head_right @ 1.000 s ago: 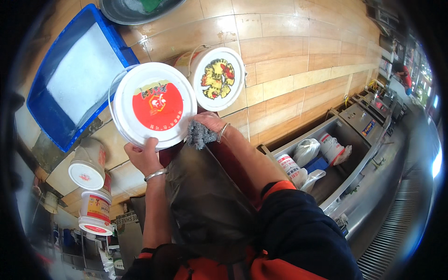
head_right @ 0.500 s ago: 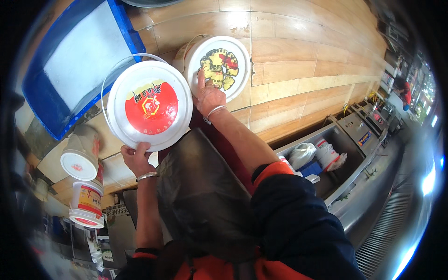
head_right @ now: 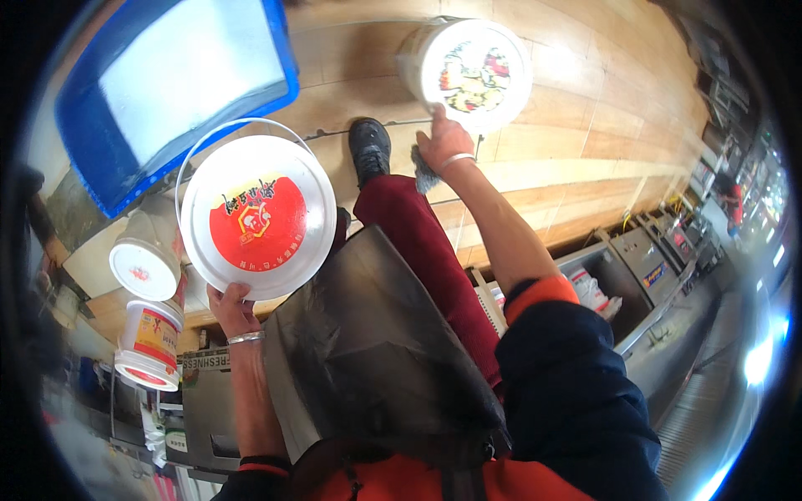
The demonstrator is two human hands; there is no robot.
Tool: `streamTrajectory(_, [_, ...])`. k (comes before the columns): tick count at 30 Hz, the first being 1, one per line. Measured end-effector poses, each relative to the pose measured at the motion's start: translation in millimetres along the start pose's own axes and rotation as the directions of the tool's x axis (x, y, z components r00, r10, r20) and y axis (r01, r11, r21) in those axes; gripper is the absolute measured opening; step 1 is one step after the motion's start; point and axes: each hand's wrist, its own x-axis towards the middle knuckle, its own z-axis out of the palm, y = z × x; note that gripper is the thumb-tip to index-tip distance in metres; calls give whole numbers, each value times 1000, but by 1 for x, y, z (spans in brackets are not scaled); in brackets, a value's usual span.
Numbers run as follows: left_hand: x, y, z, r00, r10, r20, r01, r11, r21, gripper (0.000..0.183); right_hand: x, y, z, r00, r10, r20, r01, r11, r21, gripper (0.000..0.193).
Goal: The person scrubs the inside and outside of several white plastic containers with a metal scouring pad in a blue tub of soapy water. They rinse each container and place it aside, then repeat the process with additional containers.
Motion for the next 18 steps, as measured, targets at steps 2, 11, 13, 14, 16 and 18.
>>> streamTrajectory(2, [-7, 10, -15, 996, 91, 23, -90, 994, -64, 43, -18, 3, -9, 1000, -19, 10, 19, 998, 63, 56])
streamTrajectory(11, [-81, 150, -88, 981, 148, 124, -117, 967, -229, 72, -137, -62, -75, 945, 86, 317, -306, 582, 753, 34])
streamTrajectory(13, [-94, 186, -93, 992, 84, 90, -57, 962, -267, 69, -141, -79, -93, 902, 104, 418, -431, 244, 869, 30])
streamTrajectory(14, [-96, 202, -94, 997, 53, 58, -33, 950, -312, 68, -139, -86, -102, 899, 47, 436, -438, 138, 888, 33])
streamTrajectory(16, [-83, 233, -94, 991, 52, 125, -1, 928, -374, 58, -131, -101, -117, 861, 23, 508, -508, -15, 861, 40])
streamTrajectory(18, [-48, 250, -84, 986, 69, 149, -10, 931, -364, 52, -121, -115, -126, 869, -45, 492, -494, -80, 866, 53])
